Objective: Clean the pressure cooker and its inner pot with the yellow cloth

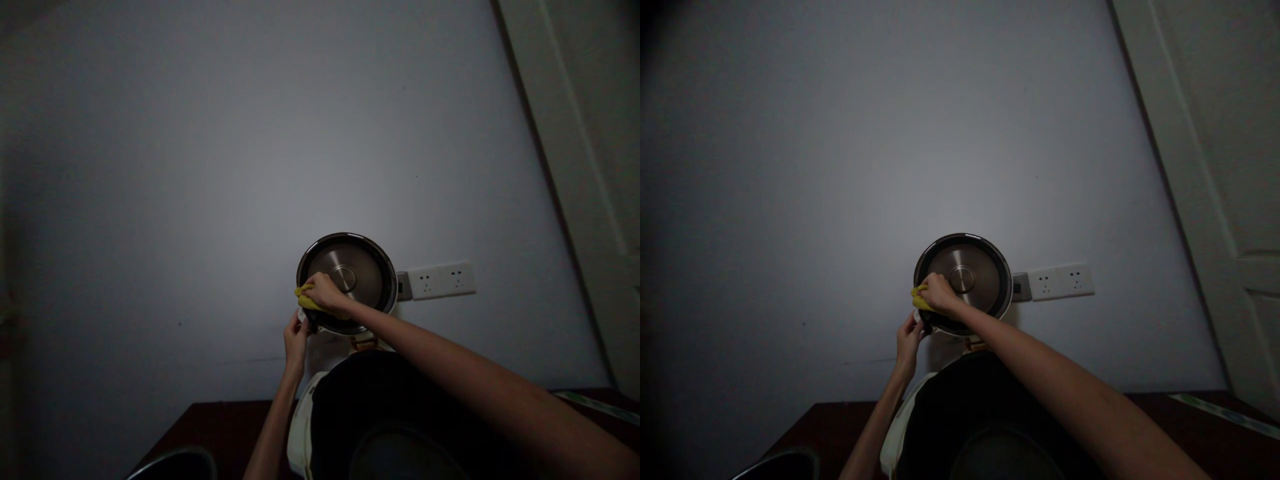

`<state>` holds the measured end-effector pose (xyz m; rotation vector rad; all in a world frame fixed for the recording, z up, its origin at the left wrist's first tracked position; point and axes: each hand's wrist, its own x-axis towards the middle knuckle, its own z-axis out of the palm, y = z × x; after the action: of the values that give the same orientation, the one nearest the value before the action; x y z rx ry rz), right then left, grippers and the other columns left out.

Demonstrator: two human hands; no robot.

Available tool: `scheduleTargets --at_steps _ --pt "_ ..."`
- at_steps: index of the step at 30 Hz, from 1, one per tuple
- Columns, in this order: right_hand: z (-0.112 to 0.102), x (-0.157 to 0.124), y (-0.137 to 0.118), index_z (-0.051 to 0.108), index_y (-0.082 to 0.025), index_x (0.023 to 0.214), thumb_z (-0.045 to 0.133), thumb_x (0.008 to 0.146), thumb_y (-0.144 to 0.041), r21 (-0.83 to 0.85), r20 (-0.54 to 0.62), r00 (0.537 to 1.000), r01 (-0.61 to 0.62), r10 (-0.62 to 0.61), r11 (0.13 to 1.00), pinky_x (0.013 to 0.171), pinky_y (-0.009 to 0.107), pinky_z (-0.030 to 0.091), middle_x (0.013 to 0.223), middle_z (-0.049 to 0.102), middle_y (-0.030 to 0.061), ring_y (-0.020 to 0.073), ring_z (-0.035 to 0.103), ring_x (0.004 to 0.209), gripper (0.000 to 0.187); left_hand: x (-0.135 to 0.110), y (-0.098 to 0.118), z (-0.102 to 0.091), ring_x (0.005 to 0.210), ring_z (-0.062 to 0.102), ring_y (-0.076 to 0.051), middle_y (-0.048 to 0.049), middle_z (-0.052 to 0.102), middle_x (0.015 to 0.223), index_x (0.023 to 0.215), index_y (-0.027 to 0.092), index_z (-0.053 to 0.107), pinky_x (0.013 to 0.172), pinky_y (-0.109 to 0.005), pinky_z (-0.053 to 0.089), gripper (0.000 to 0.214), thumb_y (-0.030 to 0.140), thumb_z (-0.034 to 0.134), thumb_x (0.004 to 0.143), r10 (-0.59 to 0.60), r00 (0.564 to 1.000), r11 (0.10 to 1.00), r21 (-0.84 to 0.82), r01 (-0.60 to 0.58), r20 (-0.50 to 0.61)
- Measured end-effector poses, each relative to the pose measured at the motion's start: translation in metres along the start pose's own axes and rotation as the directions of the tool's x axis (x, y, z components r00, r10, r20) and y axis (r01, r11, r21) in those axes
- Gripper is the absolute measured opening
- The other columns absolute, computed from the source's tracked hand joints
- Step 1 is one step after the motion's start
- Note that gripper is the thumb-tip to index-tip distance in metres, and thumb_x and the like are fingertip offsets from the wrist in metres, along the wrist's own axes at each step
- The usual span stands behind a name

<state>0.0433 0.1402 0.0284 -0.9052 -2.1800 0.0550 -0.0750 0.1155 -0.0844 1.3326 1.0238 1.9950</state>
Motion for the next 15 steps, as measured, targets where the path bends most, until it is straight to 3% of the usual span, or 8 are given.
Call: scheduleTargets --at_steps 6,10,15 --pt "-0.002 -0.039 0.004 0.074 -0.018 0.093 0.057 0.071 -0.021 -0.207 0.217 0.976 0.059 -0.013 0.977 0.061 0.021 0.042 0.09 0.072 0.0104 0.0214 0.067 0.084 0.028 -0.006 0.0 0.001 0.092 0.063 -0.021 -0.0081 0.067 0.107 0.111 0.016 0.065 0.072 -0.026 0.05 0.051 0.024 0.063 0.06 -0.046 0.998 0.986 -0.158 0.05 0.031" --pt "-0.019 -0.054 0.014 0.073 -0.018 0.095 0.059 0.069 -0.021 -0.359 0.343 0.939 0.114 0.018 0.926 0.063 0.023 0.045 0.094 0.072 0.0126 0.0243 0.067 0.087 0.03 -0.009 -0.002 -0.002 0.109 0.057 -0.026 -0.0105 0.059 0.125 0.113 0.016 0.065 0.079 -0.03 0.049 0.052 0.025 0.061 0.062 -0.052 0.997 0.963 -0.262 0.066 0.061" --pt "-0.049 -0.082 0.044 0.073 -0.016 0.094 0.061 0.069 -0.02 -0.556 0.424 0.896 0.14 0.134 0.819 0.066 0.029 0.049 0.096 0.071 0.0153 0.0279 0.068 0.086 0.028 -0.016 -0.006 0.0 0.119 0.051 -0.027 -0.0121 0.059 0.126 0.108 0.015 0.068 0.088 -0.033 0.046 0.045 0.029 0.065 0.065 -0.04 0.997 0.933 -0.355 0.062 0.068"
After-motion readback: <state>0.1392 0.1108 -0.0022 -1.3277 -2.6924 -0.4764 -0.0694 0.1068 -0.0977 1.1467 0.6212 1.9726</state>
